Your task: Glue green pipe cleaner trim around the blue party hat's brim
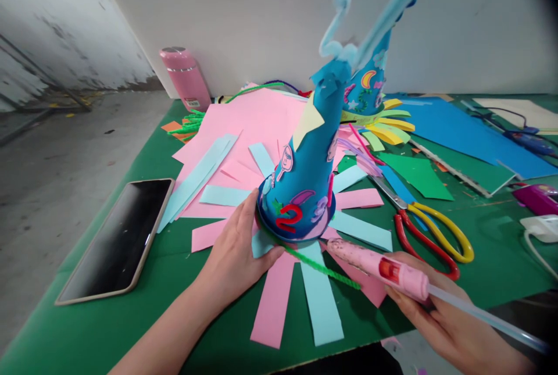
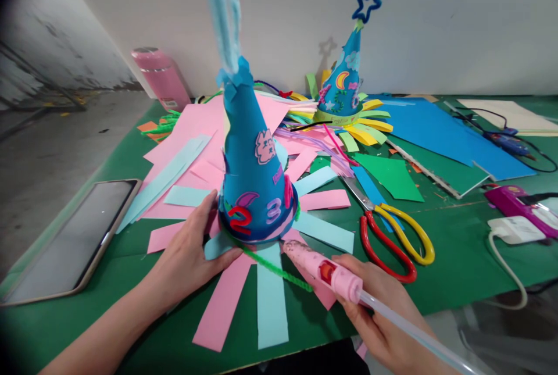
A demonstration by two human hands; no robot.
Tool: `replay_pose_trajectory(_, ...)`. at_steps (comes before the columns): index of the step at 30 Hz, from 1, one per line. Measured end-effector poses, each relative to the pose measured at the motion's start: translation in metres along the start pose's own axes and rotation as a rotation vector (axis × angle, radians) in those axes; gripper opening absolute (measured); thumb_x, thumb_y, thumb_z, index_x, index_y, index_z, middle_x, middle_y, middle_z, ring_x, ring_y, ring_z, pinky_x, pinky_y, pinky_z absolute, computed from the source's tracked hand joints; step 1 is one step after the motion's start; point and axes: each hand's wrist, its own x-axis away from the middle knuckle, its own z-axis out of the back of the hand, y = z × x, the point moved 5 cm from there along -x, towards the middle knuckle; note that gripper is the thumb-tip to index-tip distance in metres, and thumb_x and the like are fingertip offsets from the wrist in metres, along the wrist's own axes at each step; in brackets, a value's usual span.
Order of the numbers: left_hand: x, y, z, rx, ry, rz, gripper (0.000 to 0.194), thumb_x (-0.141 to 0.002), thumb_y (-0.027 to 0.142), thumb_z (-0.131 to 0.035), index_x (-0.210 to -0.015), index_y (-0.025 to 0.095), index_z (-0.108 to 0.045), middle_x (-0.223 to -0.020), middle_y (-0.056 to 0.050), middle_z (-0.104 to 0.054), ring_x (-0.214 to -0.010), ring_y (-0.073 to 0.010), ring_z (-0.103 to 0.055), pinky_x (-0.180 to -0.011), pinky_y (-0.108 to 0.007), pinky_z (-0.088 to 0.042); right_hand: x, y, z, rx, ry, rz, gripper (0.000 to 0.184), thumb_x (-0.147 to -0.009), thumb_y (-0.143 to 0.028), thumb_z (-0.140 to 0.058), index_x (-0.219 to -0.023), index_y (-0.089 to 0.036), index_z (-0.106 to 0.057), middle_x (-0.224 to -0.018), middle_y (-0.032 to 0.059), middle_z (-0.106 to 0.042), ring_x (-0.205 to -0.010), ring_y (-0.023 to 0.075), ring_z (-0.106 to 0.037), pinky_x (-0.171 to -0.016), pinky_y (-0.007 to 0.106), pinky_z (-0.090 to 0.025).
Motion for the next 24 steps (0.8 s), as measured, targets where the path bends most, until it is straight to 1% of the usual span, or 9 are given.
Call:
replay_pose_trajectory(2, 0.000, 0.000, 0.000, -0.003, -0.003, -0.004, 0.091, -0.073, 0.036, -0.061, -0.139, 0.023, -0.001, -0.137, -0.015, -0.035, -0.122, -0.0320, -0.040, -0.092, -0.045, -0.042, 0.004, 0.004, -0.003, 0.003, -0.016, -0.009, 0.038, -0.083, -0.022, -0.048, -0.121, -0.022, -0.040, -0.101, 0.0088, -0.061, -0.095, 0.0219, -0.061, -0.080, 0.030, -0.052)
replay_pose_trajectory(5, 0.001, 0.001, 0.000, -0.005, -0.011, -0.003, 0.091, -0.073, 0.035, -0.061, -0.140, 0.022, 0.000, -0.136, -0.015, -0.036, -0.121, -0.0316, -0.041, -0.092, -0.045, -0.042, 0.008, 0.010, -0.006, -0.012, -0.020, -0.015, 0.043, -0.083, -0.022, -0.049, -0.124, -0.021, -0.038, -0.109, 0.0101, -0.059, -0.097, 0.0216, -0.060, -0.081, 0.029, -0.052)
replay_pose_trajectory(12, 0.002, 0.000, 0.000, -0.001, -0.009, -0.011, 0.092, -0.073, 0.036, -0.061, -0.140, 0.022, 0.001, -0.136, -0.015, -0.036, -0.121, -0.0320, -0.041, -0.092, -0.045, -0.042, 0.010, 0.011, -0.004, -0.015, 0.023, -0.032, 0.040, -0.082, -0.020, -0.049, -0.121, -0.020, -0.043, -0.108, 0.0086, -0.060, -0.099, 0.0211, -0.060, -0.083, 0.027, -0.051)
replay_pose_trajectory(15, 0.001, -0.001, 0.000, -0.008, -0.010, -0.005, 0.092, -0.072, 0.036, -0.062, -0.140, 0.022, -0.001, -0.136, -0.015, -0.035, -0.121, -0.0321, -0.041, -0.092, -0.045, -0.043, 0.010, 0.011, -0.004, -0.031, 0.052, -0.101, 0.038, -0.081, -0.022, -0.050, -0.119, -0.022, -0.045, -0.108, 0.0072, -0.061, -0.099, 0.0219, -0.060, -0.083, 0.028, -0.050)
replay_pose_trajectory(17, 0.001, -0.001, 0.000, -0.009, -0.012, -0.006, 0.091, -0.072, 0.037, -0.062, -0.139, 0.021, -0.002, -0.136, -0.015, -0.035, -0.121, -0.0319, -0.041, -0.092, -0.045, -0.043, 0.010, 0.013, -0.005, -0.065, 0.040, -0.158, 0.038, -0.082, -0.024, -0.050, -0.119, -0.023, -0.044, -0.107, 0.0060, -0.062, -0.096, 0.0211, -0.061, -0.081, 0.027, -0.051)
replay_pose_trajectory(20, 0.001, 0.000, -0.001, -0.007, -0.018, -0.009, 0.090, -0.073, 0.037, -0.061, -0.139, 0.020, -0.002, -0.136, -0.016, -0.036, -0.120, -0.0313, -0.042, -0.092, -0.045, -0.043, 0.009, 0.016, -0.006, -0.154, 0.003, -0.233, 0.034, -0.083, -0.026, -0.048, -0.117, -0.025, -0.046, -0.098, 0.0037, -0.065, -0.085, 0.0184, -0.065, -0.075, 0.024, -0.053)
replay_pose_trajectory(21, 0.001, 0.000, -0.001, -0.006, -0.019, -0.008, 0.090, -0.073, 0.037, -0.061, -0.139, 0.020, -0.002, -0.135, -0.016, -0.036, -0.120, -0.0312, -0.042, -0.092, -0.045, -0.043, 0.008, 0.017, -0.004, -0.170, 0.012, -0.252, 0.032, -0.083, -0.027, -0.049, -0.115, -0.025, -0.049, -0.095, 0.0028, -0.066, -0.081, 0.0180, -0.065, -0.072, 0.024, -0.053)
replay_pose_trajectory(24, 0.001, 0.000, -0.001, -0.010, -0.017, -0.009, 0.089, -0.074, 0.037, -0.061, -0.139, 0.020, -0.003, -0.136, -0.017, -0.036, -0.120, -0.0315, -0.041, -0.092, -0.045, -0.043, 0.005, 0.020, 0.003, -0.204, 0.084, -0.326, 0.031, -0.081, -0.033, -0.052, -0.112, -0.028, -0.052, -0.094, 0.0017, -0.065, -0.079, 0.0178, -0.063, -0.067, 0.024, -0.053)
